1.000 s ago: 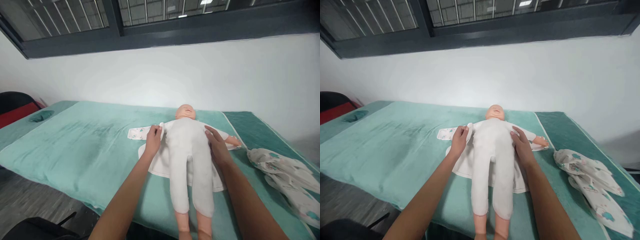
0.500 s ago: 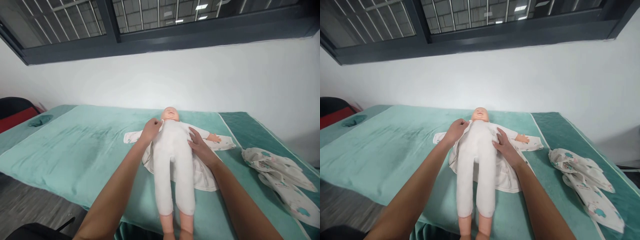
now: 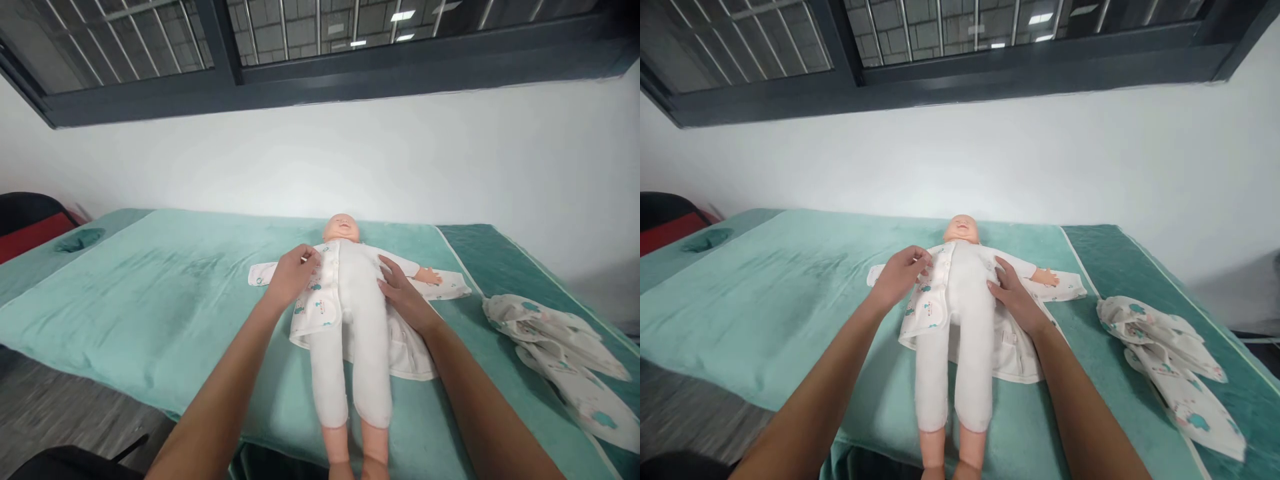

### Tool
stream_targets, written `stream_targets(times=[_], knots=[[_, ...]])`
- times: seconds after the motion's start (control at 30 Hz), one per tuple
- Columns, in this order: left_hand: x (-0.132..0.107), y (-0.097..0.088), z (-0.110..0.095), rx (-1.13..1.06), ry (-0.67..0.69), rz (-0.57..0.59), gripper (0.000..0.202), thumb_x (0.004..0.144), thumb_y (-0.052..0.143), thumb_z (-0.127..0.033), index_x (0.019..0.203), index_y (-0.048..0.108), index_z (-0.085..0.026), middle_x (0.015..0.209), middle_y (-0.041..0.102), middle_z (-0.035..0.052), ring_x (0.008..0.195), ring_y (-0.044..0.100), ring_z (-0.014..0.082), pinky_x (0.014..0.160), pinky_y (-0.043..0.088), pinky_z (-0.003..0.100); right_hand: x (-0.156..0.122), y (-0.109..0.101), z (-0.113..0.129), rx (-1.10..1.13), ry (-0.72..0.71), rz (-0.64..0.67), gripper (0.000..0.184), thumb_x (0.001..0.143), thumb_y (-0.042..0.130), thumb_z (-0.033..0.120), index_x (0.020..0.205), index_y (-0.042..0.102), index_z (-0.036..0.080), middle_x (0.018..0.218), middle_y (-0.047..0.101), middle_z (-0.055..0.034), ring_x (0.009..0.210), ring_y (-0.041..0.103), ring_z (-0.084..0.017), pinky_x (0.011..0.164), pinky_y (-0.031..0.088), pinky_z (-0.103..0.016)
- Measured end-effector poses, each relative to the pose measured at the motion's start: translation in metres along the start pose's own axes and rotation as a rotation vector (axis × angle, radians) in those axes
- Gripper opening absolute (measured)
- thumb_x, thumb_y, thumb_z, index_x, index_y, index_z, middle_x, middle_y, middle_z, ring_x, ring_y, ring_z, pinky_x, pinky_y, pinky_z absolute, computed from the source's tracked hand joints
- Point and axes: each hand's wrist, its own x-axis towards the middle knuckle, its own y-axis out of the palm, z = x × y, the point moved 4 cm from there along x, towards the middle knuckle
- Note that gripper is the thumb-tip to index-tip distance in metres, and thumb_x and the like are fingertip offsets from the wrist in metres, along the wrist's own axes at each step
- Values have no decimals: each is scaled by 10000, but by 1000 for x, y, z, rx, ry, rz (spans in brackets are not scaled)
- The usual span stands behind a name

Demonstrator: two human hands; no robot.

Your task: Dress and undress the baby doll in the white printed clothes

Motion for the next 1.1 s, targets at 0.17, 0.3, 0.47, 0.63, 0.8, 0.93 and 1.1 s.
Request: stream_targets(times=[0.17, 0.3, 0.47, 0.63, 0.8, 0.93, 1.1], knots=[[-43, 23, 6, -30, 139, 144, 173, 875, 519, -308, 863, 654, -200, 905, 674, 16, 804, 583, 147, 719, 449, 271, 1, -4, -6, 8, 8, -13, 717, 836, 675, 482, 1451, 312, 419, 1587, 315, -19, 1453, 307, -221, 1173, 295, -462], [-68, 26, 13, -274, 91, 229, 228, 910, 519, -376, 914, 652, -191, 906, 677, 32, 750, 586, 136, 659, 438, 262, 1, -9, -11, -18, -2, -33, 720, 831, 681, 476, 1451, 320, 422, 1583, 329, -6, 1482, 236, -214, 1187, 261, -474], [-72, 10, 40, -134, 87, -126, 186, 923, 510, -346, 958, 637, -216, 1011, 664, 29, 901, 590, 160, 782, 447, 293, 0, -9, -11, -9, -21, -22, 662, 852, 667, 453, 1432, 349, 412, 1541, 407, -13, 1423, 367, -225, 1162, 324, -473], [-79, 15, 65, 72, 71, -186, 236, 947, 465, -392, 1061, 594, -232, 1084, 615, 53, 967, 578, 191, 819, 458, 334, 0, -10, -11, -46, -24, -49, 662, 829, 683, 485, 1413, 379, 417, 1526, 431, 2, 1434, 345, -228, 1168, 316, -481], [-94, 17, 83, 57, 40, -182, 296, 948, 462, -407, 1156, 566, -224, 1167, 596, 87, 1071, 569, 220, 916, 459, 378, -1, -10, -8, -77, -16, -67, 692, 799, 698, 526, 1410, 393, 418, 1482, 487, -14, 1420, 370, -258, 1140, 362, -505], [-107, 16, 86, 4, 86, -143, 323, 909, 514, -281, 1231, 532, -259, 1271, 553, 71, 1185, 527, 208, 973, 445, 356, -3, -6, -5, -60, 8, -39, 684, 822, 672, 531, 1423, 373, 397, 1445, 526, -40, 1344, 473, -275, 1084, 428, -505], [-112, 19, 89, 26, 134, -155, 278, 837, 547, -169, 1104, 574, -242, 1161, 578, 56, 1101, 550, 198, 941, 446, 341, -5, -2, -7, 2, 10, -36, 667, 846, 651, 514, 1430, 344, 418, 1521, 429, -31, 1359, 452, -257, 1078, 433, -485]])
